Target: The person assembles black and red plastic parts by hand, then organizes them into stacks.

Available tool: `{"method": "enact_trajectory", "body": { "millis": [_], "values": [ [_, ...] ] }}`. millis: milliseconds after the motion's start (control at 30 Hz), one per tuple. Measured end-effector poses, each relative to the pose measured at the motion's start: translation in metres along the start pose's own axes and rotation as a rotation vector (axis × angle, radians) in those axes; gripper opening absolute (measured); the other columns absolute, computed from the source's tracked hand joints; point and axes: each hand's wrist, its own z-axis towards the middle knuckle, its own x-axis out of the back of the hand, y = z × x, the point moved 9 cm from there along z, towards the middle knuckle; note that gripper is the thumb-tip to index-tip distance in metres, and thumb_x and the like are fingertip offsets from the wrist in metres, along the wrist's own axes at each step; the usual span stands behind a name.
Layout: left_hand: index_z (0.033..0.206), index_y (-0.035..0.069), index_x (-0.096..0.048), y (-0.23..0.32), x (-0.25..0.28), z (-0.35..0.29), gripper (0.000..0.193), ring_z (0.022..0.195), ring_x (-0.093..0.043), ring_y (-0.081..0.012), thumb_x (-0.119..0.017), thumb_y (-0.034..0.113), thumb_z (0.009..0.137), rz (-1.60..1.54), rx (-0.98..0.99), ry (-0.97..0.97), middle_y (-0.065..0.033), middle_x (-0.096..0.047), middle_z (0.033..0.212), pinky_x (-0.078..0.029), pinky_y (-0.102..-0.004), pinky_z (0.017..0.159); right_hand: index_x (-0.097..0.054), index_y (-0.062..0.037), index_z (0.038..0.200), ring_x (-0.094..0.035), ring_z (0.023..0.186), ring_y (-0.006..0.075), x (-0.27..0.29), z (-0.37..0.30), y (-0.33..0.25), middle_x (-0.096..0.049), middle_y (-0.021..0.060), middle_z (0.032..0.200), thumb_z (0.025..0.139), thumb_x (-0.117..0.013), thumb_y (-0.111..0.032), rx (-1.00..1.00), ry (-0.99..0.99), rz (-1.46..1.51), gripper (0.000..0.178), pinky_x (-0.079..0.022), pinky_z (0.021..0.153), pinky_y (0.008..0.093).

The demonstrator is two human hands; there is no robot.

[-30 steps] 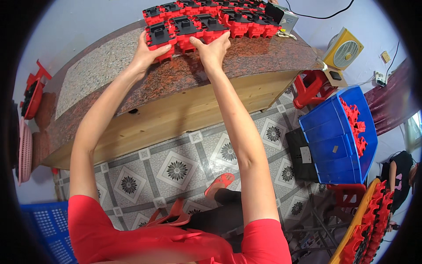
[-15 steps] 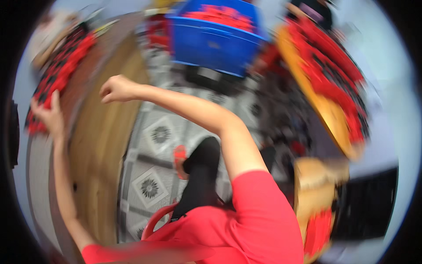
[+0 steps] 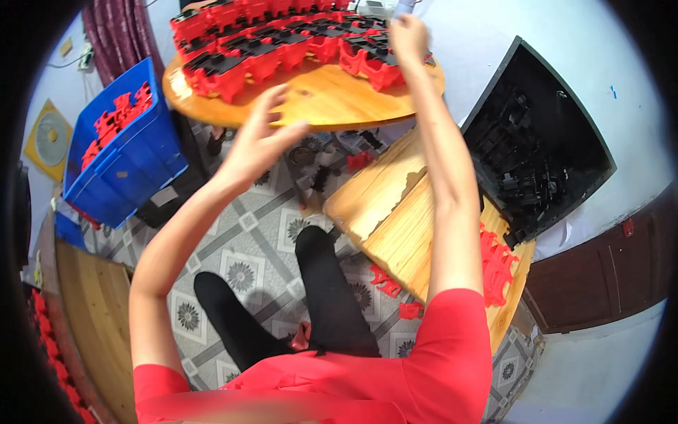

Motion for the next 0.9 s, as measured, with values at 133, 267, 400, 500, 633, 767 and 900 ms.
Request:
{"method": "enact_trajectory", "body": {
  "millis": [133, 267, 400, 500, 633, 767, 900],
  "values": [
    [0.153, 0.001, -0.006, -0.041, -0.101, 0.105, 0.125, 0.141, -0.022, -0.0476, -0.086, 0.045, 0.067, 0.139, -0.01, 0.075, -0.0351, -0.017, 0.15, -0.025, -0.0511, 0.114, -0.062, -0.0032, 0.126, -0.065, 0.09, 0.026, 0.044, 0.027, 0.174, -0.068, 0.0167, 0.101, 0.077, -0.075, -0.041, -0.451, 0.005, 0.038, 0.063, -0.051, 0.08, 0.0382],
    [0.153, 0.01, 0.008, -0.073, -0.129, 0.164, 0.142, 0.139, -0.019, -0.0524, -0.091, 0.044, 0.058, 0.077, 0.206, 0.24, -0.0346, -0.005, 0.153, -0.025, -0.0524, 0.114, -0.06, -0.0075, 0.121, -0.057, 0.104, 0.0282, -0.019, -0.005, 0.224, -0.059, 0.0195, 0.113, 0.073, -0.077, -0.055, -0.879, -0.183, 0.453, 0.07, -0.048, 0.084, 0.0459],
    [0.153, 0.016, 0.01, -0.081, -0.15, 0.189, 0.148, 0.138, -0.02, -0.0514, -0.094, 0.046, 0.052, 0.102, 0.283, 0.307, -0.0332, -0.003, 0.155, -0.028, -0.0525, 0.113, -0.062, -0.0141, 0.102, -0.062, 0.093, 0.024, -0.047, -0.016, 0.218, -0.064, 0.0109, 0.104, 0.074, -0.078, -0.05, -0.891, -0.348, 0.593, 0.048, -0.052, 0.078, 0.044],
    [0.152, 0.015, 0.005, -0.087, -0.14, 0.184, 0.145, 0.137, -0.022, -0.0493, -0.096, 0.039, 0.051, 0.076, 0.323, 0.343, -0.0319, -0.004, 0.155, -0.03, -0.0523, 0.111, -0.063, -0.0154, 0.099, -0.064, 0.075, 0.0188, -0.04, -0.031, 0.192, -0.067, 0.0023, 0.088, 0.075, -0.079, -0.041, -0.834, -0.368, 0.614, 0.038, -0.054, 0.069, 0.0412],
    [0.149, 0.012, -0.004, -0.056, -0.111, 0.138, 0.135, 0.132, -0.028, -0.0467, -0.096, 0.03, 0.052, 0.159, 0.164, 0.453, -0.0298, -0.015, 0.151, -0.028, -0.0525, 0.111, -0.062, -0.0098, 0.097, -0.062, 0.066, 0.0126, -0.017, -0.046, 0.144, -0.064, 0.0018, 0.087, 0.077, -0.079, -0.03, -0.663, -0.291, 0.743, 0.033, -0.047, 0.049, 0.0255],
    [0.148, 0.008, -0.002, 0.018, -0.016, 0.081, 0.139, 0.134, -0.022, -0.0507, -0.097, 0.03, 0.049, 0.266, -0.134, 0.596, -0.0331, -0.011, 0.148, -0.027, -0.0549, 0.111, -0.068, -0.0044, 0.109, -0.064, 0.071, 0.0121, -0.015, -0.042, 0.018, -0.066, 0.0039, 0.098, 0.082, -0.075, -0.033, -0.447, -0.27, 0.885, 0.04, -0.051, 0.056, 0.0233],
    [0.149, 0.007, 0.009, 0.088, 0.12, 0.001, 0.146, 0.136, -0.005, -0.0606, -0.095, 0.03, 0.049, 0.241, -0.146, 0.622, -0.0436, 0.008, 0.146, -0.024, -0.0656, 0.109, -0.062, 0.0013, 0.119, -0.07, 0.095, 0.0257, -0.071, -0.047, -0.171, -0.067, 0.0138, 0.115, 0.091, -0.065, -0.022, -0.373, -0.561, 1.243, 0.037, -0.06, 0.083, 0.0396]
  ]
}}
